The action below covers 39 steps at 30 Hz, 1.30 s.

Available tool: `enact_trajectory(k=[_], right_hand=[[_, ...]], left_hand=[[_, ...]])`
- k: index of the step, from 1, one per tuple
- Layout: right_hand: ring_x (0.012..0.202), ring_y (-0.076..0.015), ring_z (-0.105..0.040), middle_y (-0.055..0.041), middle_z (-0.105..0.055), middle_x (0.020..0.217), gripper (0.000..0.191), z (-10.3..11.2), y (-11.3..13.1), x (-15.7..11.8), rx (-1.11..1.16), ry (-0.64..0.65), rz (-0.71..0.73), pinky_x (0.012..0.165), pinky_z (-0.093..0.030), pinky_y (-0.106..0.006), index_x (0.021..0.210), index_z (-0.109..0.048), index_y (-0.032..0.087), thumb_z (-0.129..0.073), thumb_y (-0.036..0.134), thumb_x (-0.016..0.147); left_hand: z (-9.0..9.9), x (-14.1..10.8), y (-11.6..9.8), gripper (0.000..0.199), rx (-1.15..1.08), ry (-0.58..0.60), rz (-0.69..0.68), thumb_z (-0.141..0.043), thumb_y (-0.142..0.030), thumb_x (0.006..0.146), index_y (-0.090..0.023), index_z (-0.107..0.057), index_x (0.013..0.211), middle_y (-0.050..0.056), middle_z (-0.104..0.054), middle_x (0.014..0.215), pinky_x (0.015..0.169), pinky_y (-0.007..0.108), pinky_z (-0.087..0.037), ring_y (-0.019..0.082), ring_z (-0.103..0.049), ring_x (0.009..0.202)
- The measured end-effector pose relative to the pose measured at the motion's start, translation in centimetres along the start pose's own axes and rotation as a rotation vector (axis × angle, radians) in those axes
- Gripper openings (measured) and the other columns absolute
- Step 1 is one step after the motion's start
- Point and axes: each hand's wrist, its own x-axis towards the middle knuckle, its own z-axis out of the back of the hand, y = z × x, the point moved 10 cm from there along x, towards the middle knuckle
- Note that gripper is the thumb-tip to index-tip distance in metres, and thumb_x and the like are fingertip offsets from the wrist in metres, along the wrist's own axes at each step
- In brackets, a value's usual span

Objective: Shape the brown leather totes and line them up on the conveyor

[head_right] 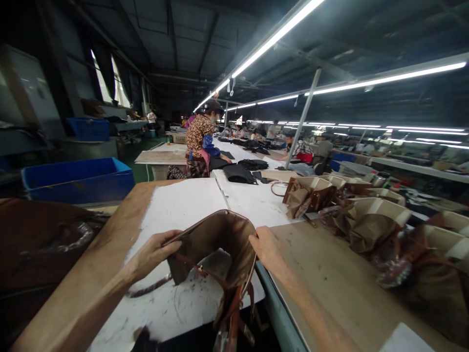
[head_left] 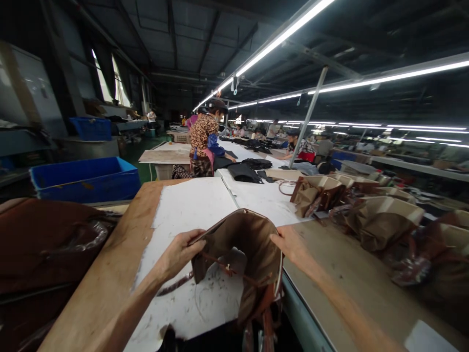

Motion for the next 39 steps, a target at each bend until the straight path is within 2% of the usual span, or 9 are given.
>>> enact_trajectory(k=[3,5,8,10,15,22,27,31,39], right_hand=[[0.057,-0.0161,-0.05,-0.0028,-0.053,0.06,0.021,0.8,1.1,-0.4,-0.092,-0.041,0.034,0.048,-0.025,-0.025,0.065,-0.052,0.019,-0.046,0.036,0.074],[0.066,-0.0203,-0.054,-0.0049,-0.058,0.073,0.02,2.0,2.6,-1.1,-0.148,-0.137,0.092,0.051,-0.03,-0.027,0.084,-0.054,0.02,-0.052,0.037,0.073],[0.093,-0.0241,-0.052,-0.0076,-0.053,0.11,0.045,3.6,7.2,-2.5,-0.19,-0.301,0.345,0.069,-0.038,-0.032,0.112,-0.045,0.022,-0.058,0.023,0.069],[0.109,-0.0235,-0.042,-0.0054,-0.04,0.127,0.052,3.8,10.6,-3.5,-0.171,-0.345,0.576,0.086,-0.034,-0.036,0.117,-0.043,0.025,-0.058,0.014,0.068],[0.121,-0.0182,-0.028,0.0008,-0.029,0.135,0.05,2.0,15.4,-3.4,0.006,-0.136,0.878,0.1,-0.025,-0.035,0.113,-0.048,0.028,-0.051,0.008,0.067],[0.124,-0.0161,-0.024,0.0008,-0.024,0.138,0.047,1.1,18.7,-4.2,0.203,0.05,0.989,0.103,-0.02,-0.033,0.109,-0.051,0.025,-0.044,0.005,0.067],[0.121,-0.0174,-0.029,0.0004,-0.032,0.134,0.034,-0.5,20.2,-4.4,0.136,0.051,1.025,0.101,-0.023,-0.035,0.094,-0.059,0.024,-0.048,0.006,0.067],[0.107,-0.0178,-0.044,-0.0011,-0.054,0.114,0.012,-1.0,20.3,-3.8,0.071,0.005,1.022,0.094,-0.03,-0.034,0.076,-0.062,0.022,-0.051,0.016,0.074],[0.096,-0.016,-0.051,-0.0006,-0.058,0.107,0.018,-0.4,18.5,-3.4,0.191,0.09,0.929,0.089,-0.034,-0.029,0.063,-0.059,0.019,-0.047,0.017,0.076]], left_hand=[[0.0,0.5,0.7,0.039,-0.065,-0.003,-0.007,-0.042,-0.029,0.076,-0.012,-0.054,0.109,0.004,-0.062,0.087,0.07,0.024,-0.044,0.016,-0.055,0.08],[-0.1,0.6,0.8,0.038,-0.07,-0.018,-0.017,-0.043,-0.029,0.076,-0.013,-0.054,0.108,0.005,-0.062,0.089,0.07,0.024,-0.043,0.017,-0.055,0.08],[0.0,0.6,0.7,0.037,-0.056,-0.051,-0.032,-0.043,-0.029,0.075,-0.013,-0.056,0.106,0.004,-0.063,0.086,0.069,0.023,-0.042,0.016,-0.054,0.078],[0.3,0.6,0.7,0.037,-0.046,-0.068,-0.035,-0.042,-0.029,0.075,-0.013,-0.057,0.105,0.003,-0.062,0.081,0.067,0.023,-0.042,0.015,-0.053,0.074],[1.3,0.3,0.9,0.034,-0.082,-0.039,-0.002,-0.043,-0.03,0.075,-0.011,-0.058,0.099,0.001,-0.057,0.069,0.052,0.019,-0.035,0.01,-0.047,0.06],[3.1,-0.5,2.6,0.03,-0.168,0.028,0.073,-0.048,-0.031,0.074,-0.011,-0.058,0.094,0.001,-0.057,0.07,0.05,0.018,-0.031,0.008,-0.045,0.057],[3.2,-0.7,4.4,0.029,-0.258,0.012,0.077,-0.05,-0.032,0.073,-0.012,-0.058,0.094,0.001,-0.059,0.072,0.051,0.017,-0.032,0.008,-0.047,0.058],[3.7,-0.6,4.2,0.029,-0.261,-0.033,0.036,-0.052,-0.031,0.073,-0.014,-0.058,0.096,0.001,-0.06,0.079,0.057,0.019,-0.036,0.011,-0.051,0.067],[4.1,-0.4,3.0,0.026,-0.12,-0.09,-0.04,-0.05,-0.029,0.075,-0.015,-0.06,0.095,0.001,-0.061,0.081,0.064,0.02,-0.039,0.012,-0.052,0.072]])
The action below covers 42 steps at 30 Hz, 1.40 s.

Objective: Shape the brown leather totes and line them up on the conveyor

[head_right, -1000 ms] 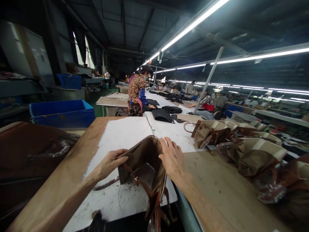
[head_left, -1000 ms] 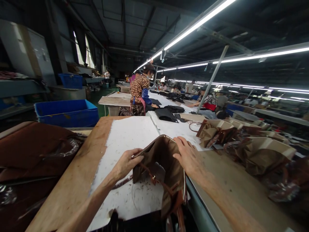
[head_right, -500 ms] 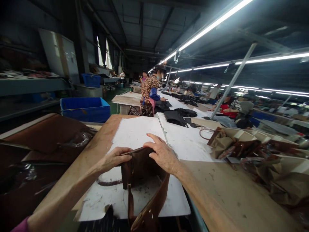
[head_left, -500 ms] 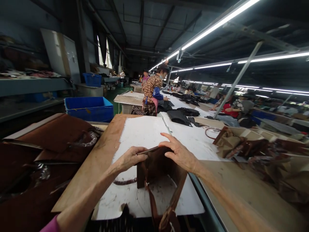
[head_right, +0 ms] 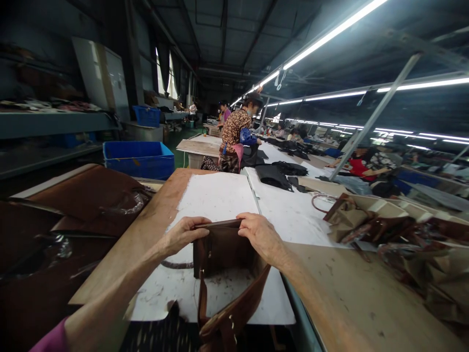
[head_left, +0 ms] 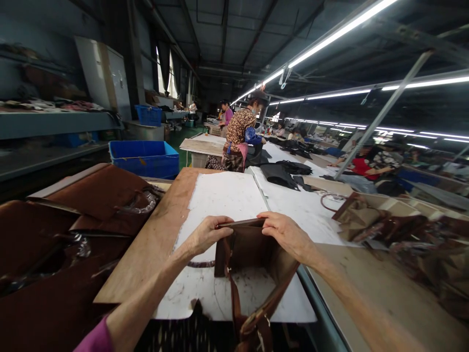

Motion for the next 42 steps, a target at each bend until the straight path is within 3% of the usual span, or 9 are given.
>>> enact_trajectory(k=[7,12,20,29,35,42], right_hand=[[0.084,-0.0144,-0.054,-0.0012,-0.061,0.092,0.016,0.1,-1.7,0.3,-0.048,-0.09,-0.093,0.079,-0.036,-0.026,0.059,-0.052,0.018,-0.049,0.018,0.075],[0.074,-0.0126,-0.053,-0.0008,-0.06,0.078,0.015,0.0,-3.0,0.4,-0.105,-0.126,-0.184,0.07,-0.035,-0.024,0.058,-0.048,0.018,-0.053,0.018,0.072],[0.064,-0.0113,-0.049,0.0007,-0.056,0.067,0.012,0.1,-3.2,0.2,-0.22,-0.145,-0.217,0.06,-0.03,-0.023,0.062,-0.049,0.018,-0.053,0.021,0.073],[0.065,-0.0132,-0.049,-0.001,-0.058,0.068,0.01,-0.1,-3.7,0.5,-0.35,-0.144,-0.258,0.059,-0.028,-0.025,0.064,-0.05,0.018,-0.052,0.022,0.073],[0.068,-0.014,-0.051,-0.0027,-0.059,0.071,0.01,-0.1,-3.5,0.4,-0.361,-0.123,-0.273,0.06,-0.029,-0.025,0.066,-0.051,0.018,-0.05,0.022,0.075],[0.07,-0.0148,-0.052,-0.0037,-0.061,0.074,0.012,0.2,-3.1,0.4,-0.37,-0.102,-0.288,0.06,-0.029,-0.026,0.066,-0.053,0.018,-0.048,0.021,0.076]], left_hand=[[1.0,-0.2,-1.4,0.031,0.284,-0.202,-0.052,-0.058,-0.03,0.071,-0.018,-0.058,0.099,0.001,-0.064,0.09,0.074,0.023,-0.04,0.015,-0.056,0.081],[0.3,0.2,-3.5,0.021,0.496,-0.24,-0.093,-0.056,-0.027,0.073,-0.018,-0.063,0.09,0.003,-0.065,0.089,0.076,0.025,-0.039,0.016,-0.057,0.083],[0.0,0.6,-3.5,0.016,0.463,-0.236,-0.094,-0.051,-0.024,0.074,-0.019,-0.063,0.082,0.001,-0.062,0.077,0.068,0.023,-0.039,0.013,-0.055,0.073],[-0.1,1.0,-2.8,0.017,0.382,-0.241,-0.016,-0.049,-0.023,0.07,-0.018,-0.062,0.08,0.0,-0.062,0.076,0.065,0.022,-0.038,0.013,-0.054,0.071],[-0.3,1.1,-2.3,0.015,0.368,-0.229,0.062,-0.047,-0.023,0.068,-0.016,-0.06,0.074,-0.003,-0.056,0.058,0.054,0.021,-0.036,0.011,-0.048,0.055],[-0.7,1.0,-3.7,0.012,0.504,-0.251,0.0,-0.046,-0.019,0.07,-0.018,-0.058,0.071,-0.002,-0.057,0.063,0.057,0.022,-0.036,0.011,-0.051,0.062]])
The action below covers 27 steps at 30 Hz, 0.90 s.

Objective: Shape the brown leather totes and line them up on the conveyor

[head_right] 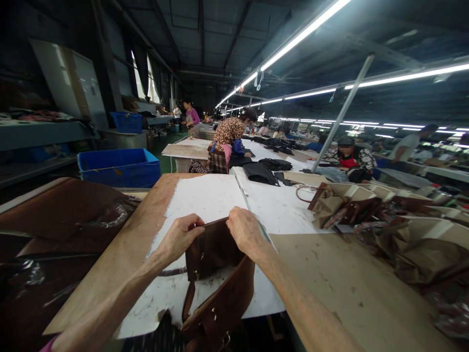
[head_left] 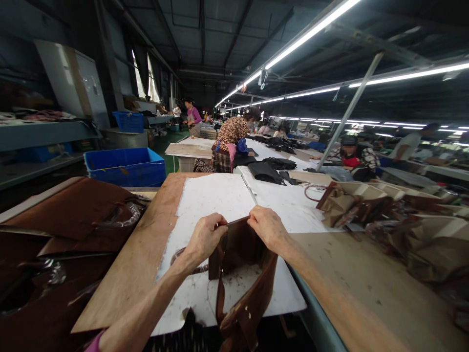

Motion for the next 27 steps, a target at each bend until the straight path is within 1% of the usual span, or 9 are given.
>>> enact_trajectory(k=[5,10,14,18,20,22,24,26,27], right_hand=[[0.069,-0.0151,-0.052,-0.0038,-0.061,0.074,0.014,0.3,0.2,0.0,-0.024,-0.013,-0.008,0.059,-0.03,-0.026,0.064,-0.054,0.018,-0.047,0.021,0.076],[0.071,-0.0164,-0.053,-0.0039,-0.062,0.076,0.015,0.4,0.0,0.0,-0.036,-0.031,-0.012,0.06,-0.031,-0.026,0.065,-0.055,0.018,-0.046,0.021,0.076],[0.075,-0.0177,-0.054,-0.005,-0.062,0.079,0.014,0.0,-0.3,0.1,-0.026,-0.01,-0.034,0.062,-0.033,-0.027,0.07,-0.056,0.018,-0.045,0.021,0.077],[0.08,-0.0187,-0.054,-0.0053,-0.061,0.082,0.009,0.1,-0.9,-0.1,0.045,0.02,-0.068,0.065,-0.036,-0.027,0.077,-0.056,0.018,-0.048,0.021,0.076],[0.088,-0.0193,-0.052,-0.0057,-0.059,0.093,0.01,1.2,-1.0,-0.6,0.077,-0.048,-0.051,0.071,-0.036,-0.028,0.083,-0.055,0.018,-0.051,0.019,0.074],[0.1,-0.0225,-0.047,-0.0079,-0.053,0.109,0.033,2.5,-1.9,-1.7,0.096,-0.15,-0.088,0.079,-0.035,-0.031,0.101,-0.049,0.018,-0.058,0.021,0.069],[0.107,-0.0268,-0.042,-0.0118,-0.045,0.12,0.066,2.6,-3.9,-3.1,0.155,-0.167,-0.215,0.081,-0.034,-0.034,0.12,-0.034,0.017,-0.064,0.027,0.062],[0.102,-0.0272,-0.046,-0.0141,-0.047,0.116,0.083,0.9,-6.0,-4.6,0.309,-0.058,-0.358,0.076,-0.038,-0.034,0.127,-0.024,0.015,-0.066,0.035,0.059],[0.095,-0.0254,-0.051,-0.0134,-0.051,0.11,0.083,-0.2,-6.7,-5.2,0.406,0.018,-0.411,0.071,-0.039,-0.032,0.126,-0.025,0.014,-0.066,0.038,0.058]], left_hand=[[0.0,-0.5,-1.1,0.013,0.175,-0.037,-0.084,-0.042,-0.016,0.074,-0.019,-0.055,0.072,-0.001,-0.058,0.072,0.061,0.022,-0.035,0.012,-0.051,0.067],[-0.8,0.0,-2.3,0.012,0.399,0.0,-0.113,-0.042,-0.023,0.077,-0.019,-0.053,0.075,0.002,-0.058,0.078,0.062,0.025,-0.037,0.015,-0.054,0.072],[-3.2,2.2,-4.3,0.018,0.549,0.109,-0.184,-0.043,-0.024,0.075,-0.019,-0.054,0.088,0.006,-0.062,0.085,0.065,0.03,-0.04,0.021,-0.057,0.08],[-6.0,4.4,-5.0,0.018,0.598,0.287,-0.206,-0.046,-0.025,0.071,-0.018,-0.059,0.08,0.008,-0.063,0.081,0.064,0.032,-0.042,0.025,-0.058,0.079],[-6.6,4.9,-5.1,0.018,0.581,0.324,-0.222,-0.047,-0.026,0.07,-0.018,-0.061,0.078,0.008,-0.064,0.081,0.064,0.032,-0.042,0.025,-0.058,0.079],[-6.6,5.1,-5.0,0.019,0.557,0.333,-0.231,-0.047,-0.025,0.069,-0.019,-0.062,0.078,0.007,-0.064,0.08,0.064,0.03,-0.042,0.023,-0.058,0.078],[-6.4,5.0,-4.7,0.018,0.528,0.339,-0.227,-0.048,-0.025,0.068,-0.019,-0.062,0.077,0.006,-0.064,0.079,0.064,0.028,-0.041,0.02,-0.057,0.077],[-6.3,4.8,-4.7,0.017,0.497,0.355,-0.23,-0.05,-0.026,0.067,-0.02,-0.063,0.076,0.004,-0.064,0.077,0.063,0.026,-0.04,0.019,-0.057,0.075],[-6.4,4.7,-4.7,0.017,0.485,0.363,-0.235,-0.05,-0.026,0.066,-0.02,-0.063,0.075,0.004,-0.064,0.076,0.063,0.026,-0.04,0.018,-0.056,0.074]])
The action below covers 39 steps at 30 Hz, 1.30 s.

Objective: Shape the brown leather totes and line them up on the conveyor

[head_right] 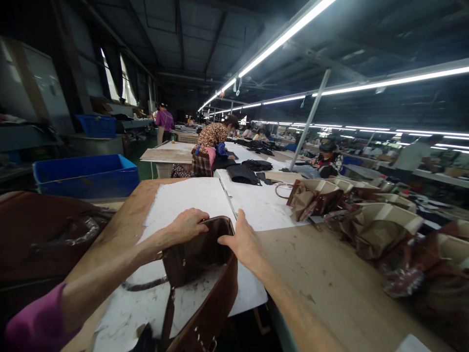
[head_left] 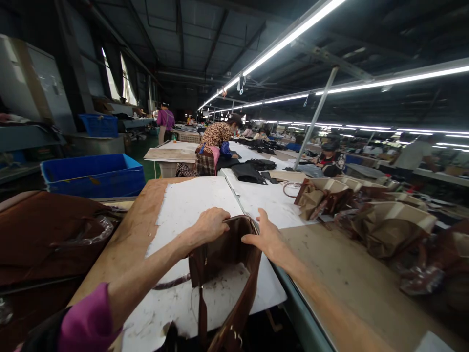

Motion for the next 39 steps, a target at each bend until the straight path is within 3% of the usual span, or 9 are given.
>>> enact_trajectory(k=[2,4,6,8,15,20,27,32,39], right_hand=[[0.078,-0.0197,-0.055,-0.0082,-0.058,0.095,0.068,-1.2,-1.5,-0.3,0.113,0.141,-0.063,0.061,-0.039,-0.027,0.117,-0.037,0.014,-0.064,0.038,0.059],[0.066,-0.0154,-0.054,-0.0024,-0.059,0.078,0.042,-1.4,-1.9,-0.4,0.087,0.22,-0.057,0.054,-0.036,-0.023,0.097,-0.051,0.016,-0.062,0.029,0.059],[0.06,-0.0131,-0.051,0.0013,-0.056,0.065,0.018,-1.0,-1.7,-0.3,-0.013,0.265,-0.009,0.05,-0.032,-0.021,0.077,-0.056,0.016,-0.056,0.02,0.06],[0.057,-0.0116,-0.049,0.0028,-0.052,0.057,0.008,-0.4,-1.5,0.1,-0.092,0.29,0.046,0.049,-0.029,-0.02,0.066,-0.056,0.017,-0.05,0.015,0.061],[0.059,-0.0118,-0.05,0.0021,-0.052,0.056,0.009,-0.2,-0.4,1.5,-0.254,0.286,0.209,0.048,-0.026,-0.02,0.061,-0.059,0.018,-0.05,0.017,0.063],[0.06,-0.0124,-0.051,0.0016,-0.054,0.058,0.01,-1.0,0.3,1.5,-0.272,0.306,0.285,0.049,-0.027,-0.021,0.062,-0.06,0.019,-0.049,0.018,0.063],[0.062,-0.0142,-0.05,-0.0006,-0.054,0.06,0.011,-1.0,0.5,1.4,-0.339,0.262,0.304,0.049,-0.026,-0.022,0.064,-0.06,0.02,-0.049,0.019,0.064],[0.064,-0.0156,-0.052,-0.0018,-0.055,0.061,0.011,-0.8,0.7,1.2,-0.338,0.262,0.293,0.05,-0.028,-0.022,0.064,-0.059,0.02,-0.049,0.019,0.065],[0.071,-0.0173,-0.054,-0.0041,-0.059,0.071,0.014,-0.8,0.5,1.2,-0.381,0.283,0.26,0.052,-0.028,-0.023,0.071,-0.061,0.019,-0.048,0.021,0.067]], left_hand=[[0.0,-0.1,-0.5,0.017,-0.025,0.008,-0.025,-0.05,-0.025,0.064,-0.021,-0.063,0.075,0.003,-0.064,0.075,0.061,0.025,-0.039,0.018,-0.056,0.073],[0.3,-0.3,-1.2,0.021,-0.062,0.009,-0.066,-0.048,-0.02,0.063,-0.022,-0.063,0.077,0.002,-0.064,0.076,0.061,0.024,-0.038,0.017,-0.056,0.073],[0.8,-0.6,-1.7,0.025,-0.091,0.011,-0.104,-0.045,-0.016,0.061,-0.022,-0.063,0.077,0.001,-0.065,0.075,0.059,0.023,-0.037,0.016,-0.055,0.071],[1.2,-1.0,-1.7,0.025,-0.103,0.026,-0.111,-0.044,-0.014,0.06,-0.022,-0.064,0.075,0.0,-0.064,0.071,0.057,0.022,-0.036,0.015,-0.055,0.068],[1.1,-2.6,0.3,0.021,-0.089,0.049,-0.037,-0.046,-0.016,0.063,-0.022,-0.063,0.074,0.001,-0.064,0.072,0.059,0.023,-0.038,0.016,-0.056,0.07],[0.7,-2.5,1.2,0.021,0.103,0.011,0.033,-0.044,-0.019,0.068,-0.02,-0.062,0.08,0.007,-0.064,0.082,0.067,0.031,-0.042,0.023,-0.057,0.08],[0.1,-0.3,-0.9,0.033,0.24,-0.044,-0.02,-0.04,-0.009,0.068,-0.019,-0.055,0.096,0.01,-0.062,0.085,0.064,0.033,-0.043,0.025,-0.058,0.079],[-0.6,-0.1,-3.5,0.026,0.227,-0.077,-0.25,-0.038,-0.011,0.074,-0.018,-0.05,0.096,0.007,-0.061,0.087,0.064,0.03,-0.042,0.023,-0.058,0.081],[-0.4,-0.4,-4.2,0.018,0.27,-0.095,-0.298,-0.036,-0.012,0.078,-0.02,-0.046,0.091,0.004,-0.057,0.09,0.062,0.026,-0.042,0.018,-0.057,0.076]])
